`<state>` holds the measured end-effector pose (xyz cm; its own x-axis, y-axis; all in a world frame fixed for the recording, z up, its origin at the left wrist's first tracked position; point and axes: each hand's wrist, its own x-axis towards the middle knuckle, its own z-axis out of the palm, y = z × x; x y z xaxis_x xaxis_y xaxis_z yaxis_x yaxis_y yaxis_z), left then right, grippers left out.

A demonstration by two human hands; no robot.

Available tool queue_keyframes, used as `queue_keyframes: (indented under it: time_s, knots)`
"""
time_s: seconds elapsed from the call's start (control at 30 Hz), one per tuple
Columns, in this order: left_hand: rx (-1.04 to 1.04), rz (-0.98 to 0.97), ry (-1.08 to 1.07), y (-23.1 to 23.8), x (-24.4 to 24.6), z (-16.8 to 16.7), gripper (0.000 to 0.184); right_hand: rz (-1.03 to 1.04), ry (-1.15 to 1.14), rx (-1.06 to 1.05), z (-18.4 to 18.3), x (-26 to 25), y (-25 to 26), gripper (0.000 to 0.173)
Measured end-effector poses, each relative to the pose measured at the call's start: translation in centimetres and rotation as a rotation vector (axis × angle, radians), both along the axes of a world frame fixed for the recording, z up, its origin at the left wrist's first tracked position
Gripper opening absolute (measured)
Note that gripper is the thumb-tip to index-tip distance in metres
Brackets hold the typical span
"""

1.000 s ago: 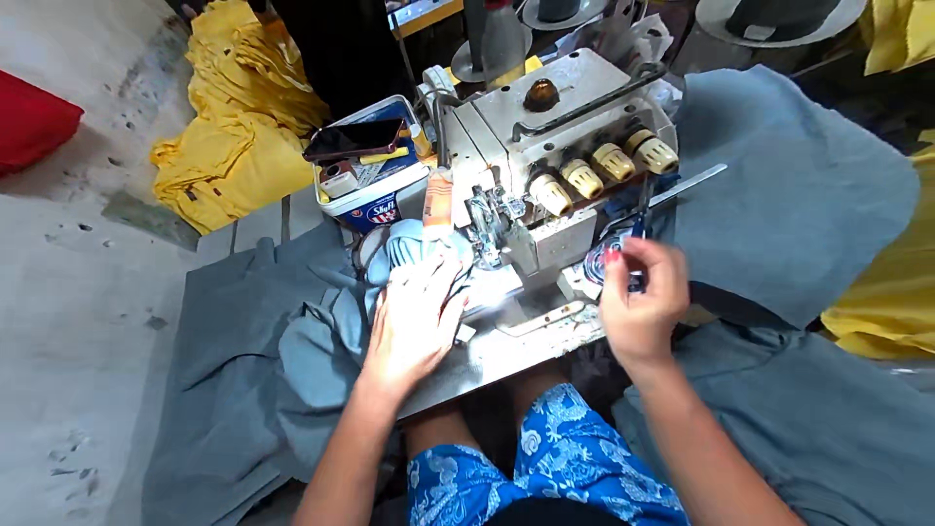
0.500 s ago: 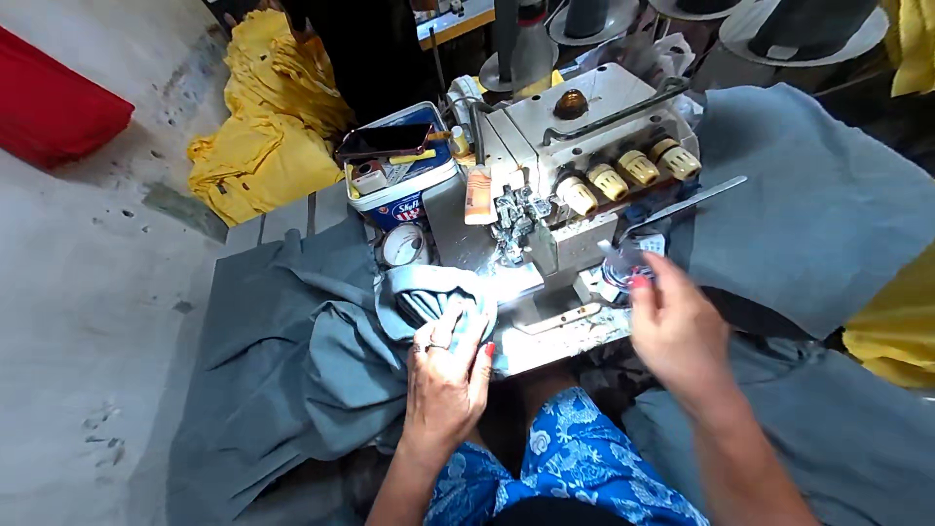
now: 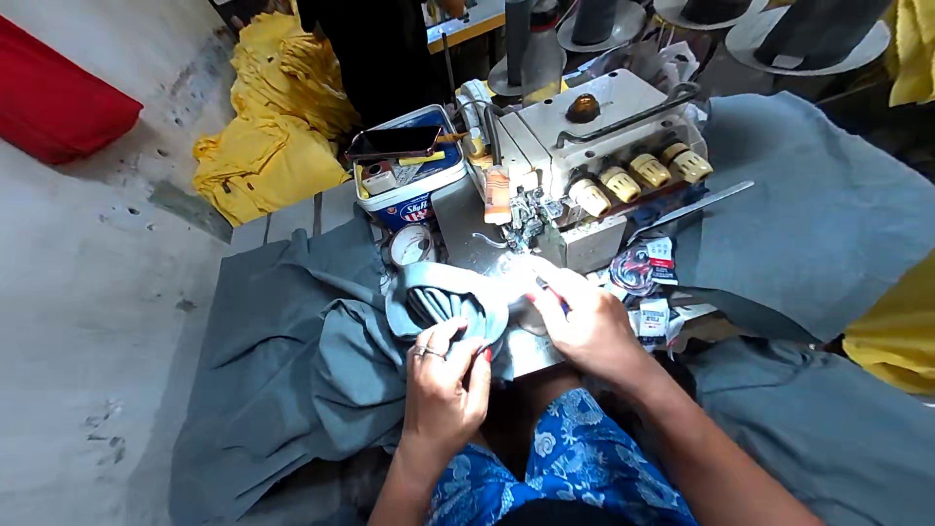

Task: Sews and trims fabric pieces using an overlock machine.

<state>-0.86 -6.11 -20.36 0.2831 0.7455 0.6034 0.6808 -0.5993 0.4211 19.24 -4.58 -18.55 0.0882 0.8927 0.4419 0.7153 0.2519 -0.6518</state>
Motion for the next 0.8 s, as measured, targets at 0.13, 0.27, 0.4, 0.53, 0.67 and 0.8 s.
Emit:
queue_keyframes:
  time_s: [0.13, 0.27, 0.4, 0.53, 0.67, 0.8]
  knots:
    - [0.145, -0.090, 0.178, 0.1, -1.0, 1.2, 0.025, 0.091, 0.376, -0.135, -1.1, -0.7, 0.1, 0.039]
    - [0.147, -0.186, 0.355, 0.8, -3.1, 3.3, 0.032, 0.082, 0.458, -0.031, -1.6, -1.8, 0.5, 0.019]
    - [-0.009, -0.203, 0.481, 2.2, -8.2, 6.9, 0.036, 0.041, 0.476, 0.040, -2.2, -1.3, 0.3, 0.017]
    - [-0.054, -0.324, 0.521, 4.4, -8.5, 8.9, 0.026, 0.042, 0.443, 0.077, -2.2, -2.0, 0.1, 0.019]
    - [0.005, -0.561, 0.576, 6.5, -3.5, 10.8, 0.025, 0.088, 0.399, 0.142, -2.0, -2.4, 0.2, 0.016]
    - [0.080, -0.716, 0.597, 9.1, 0.5, 10.0, 0.023, 0.190, 0.467, 0.204, -1.6, -2.4, 0.1, 0.016]
